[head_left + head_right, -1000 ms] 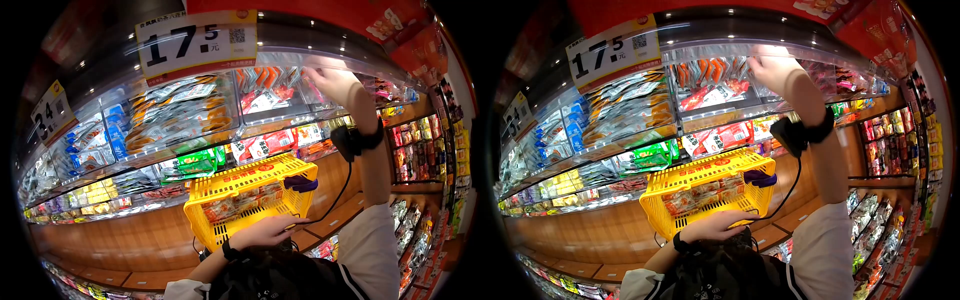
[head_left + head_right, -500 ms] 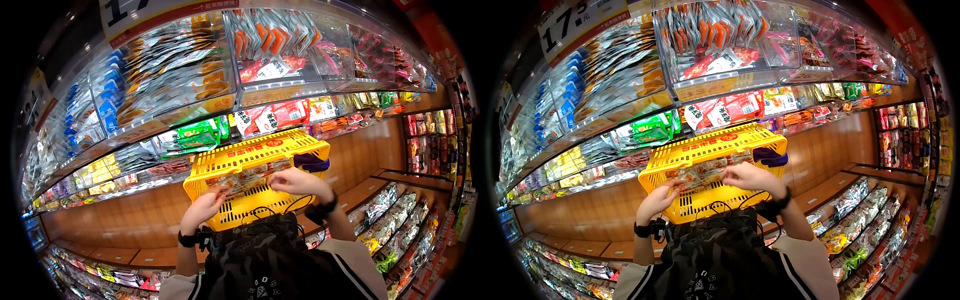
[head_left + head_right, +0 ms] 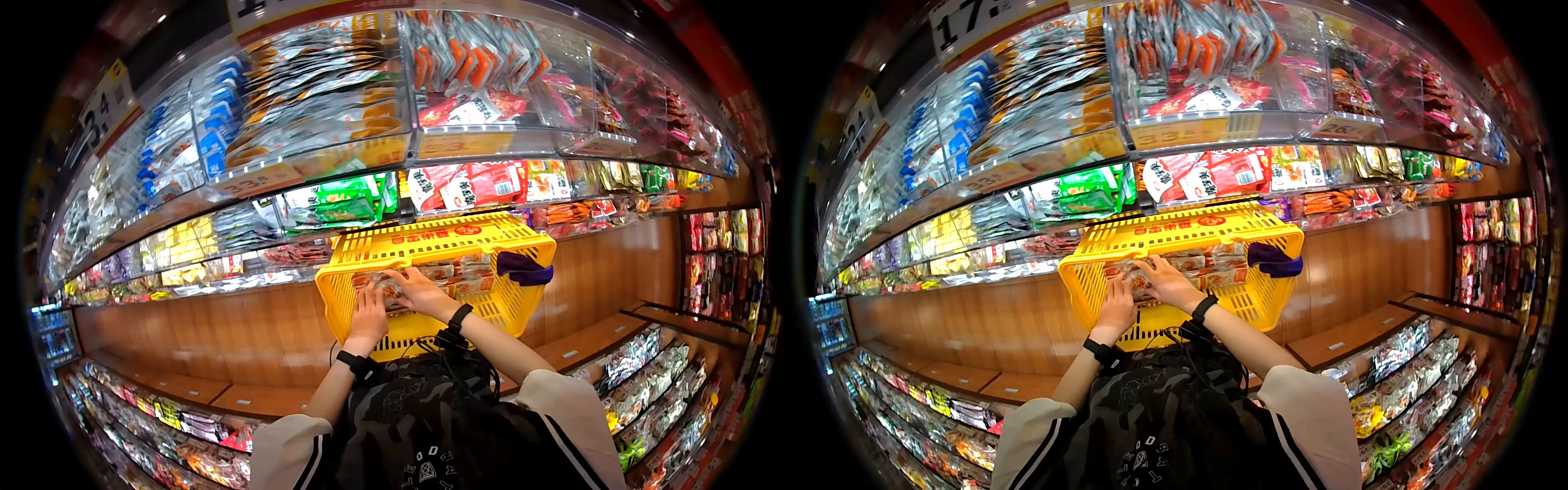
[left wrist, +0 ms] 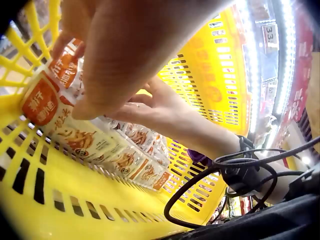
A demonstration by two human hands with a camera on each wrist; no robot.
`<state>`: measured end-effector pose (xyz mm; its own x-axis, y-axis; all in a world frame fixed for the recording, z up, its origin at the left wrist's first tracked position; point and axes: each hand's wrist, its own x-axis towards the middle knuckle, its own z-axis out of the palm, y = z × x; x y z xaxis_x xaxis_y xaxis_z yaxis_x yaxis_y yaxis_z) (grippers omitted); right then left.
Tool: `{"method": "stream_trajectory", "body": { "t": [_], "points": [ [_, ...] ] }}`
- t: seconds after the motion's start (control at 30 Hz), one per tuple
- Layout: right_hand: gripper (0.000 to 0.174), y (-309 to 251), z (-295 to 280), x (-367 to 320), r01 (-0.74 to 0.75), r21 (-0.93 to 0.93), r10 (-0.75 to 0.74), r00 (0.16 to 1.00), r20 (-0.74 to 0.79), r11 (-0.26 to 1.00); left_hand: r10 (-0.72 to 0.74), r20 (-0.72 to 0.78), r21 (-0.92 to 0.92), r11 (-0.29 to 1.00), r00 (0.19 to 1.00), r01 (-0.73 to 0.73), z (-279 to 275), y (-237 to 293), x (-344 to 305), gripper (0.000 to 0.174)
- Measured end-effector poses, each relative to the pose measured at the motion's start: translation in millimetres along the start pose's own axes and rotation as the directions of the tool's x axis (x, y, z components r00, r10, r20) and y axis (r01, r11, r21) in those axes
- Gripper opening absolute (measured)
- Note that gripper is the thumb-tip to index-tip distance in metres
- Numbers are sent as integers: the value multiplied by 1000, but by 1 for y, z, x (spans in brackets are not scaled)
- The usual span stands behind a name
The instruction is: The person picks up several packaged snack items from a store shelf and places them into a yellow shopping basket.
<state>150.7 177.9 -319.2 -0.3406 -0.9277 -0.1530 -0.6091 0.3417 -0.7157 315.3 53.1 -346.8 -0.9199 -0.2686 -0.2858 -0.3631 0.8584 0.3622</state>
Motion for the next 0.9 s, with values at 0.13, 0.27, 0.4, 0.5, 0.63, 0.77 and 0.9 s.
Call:
{"method": "stream_trajectory", "body": {
  "t": [0.13, 0.27, 0.4, 0.5, 0.63, 0.77, 0.9],
  "points": [
    [59, 4, 19, 11, -45, -59, 43, 998, -38, 997, 61, -323, 27, 998, 945, -56, -1, -2, 0, 56],
    [53, 0, 18, 12, -38, 19, 38, 999, 1, 999, 72, -307, 103, 994, 949, -42, -5, 1, 0, 51],
    [47, -3, 15, 15, -45, -65, 56, 981, 184, 997, 167, -272, 250, 963, 948, -97, 5, 0, -4, 59],
    [48, -4, 24, 28, -67, -234, 166, 885, 434, 970, 171, -195, 290, 951, 966, -110, 13, 2, -9, 41],
    [46, 5, 44, 33, -136, -110, 164, 936, 310, 985, 116, -137, 214, 973, 984, -85, 13, 0, -7, 45],
    [51, 20, 43, 33, -81, -40, 89, 947, 309, 996, 116, -101, 204, 974, 988, -94, 13, -2, -8, 48],
    [69, 18, 16, 30, -182, 83, 151, 946, 287, 980, 105, -331, 180, 982, 938, -47, 14, -4, -6, 61]
  ]
}}
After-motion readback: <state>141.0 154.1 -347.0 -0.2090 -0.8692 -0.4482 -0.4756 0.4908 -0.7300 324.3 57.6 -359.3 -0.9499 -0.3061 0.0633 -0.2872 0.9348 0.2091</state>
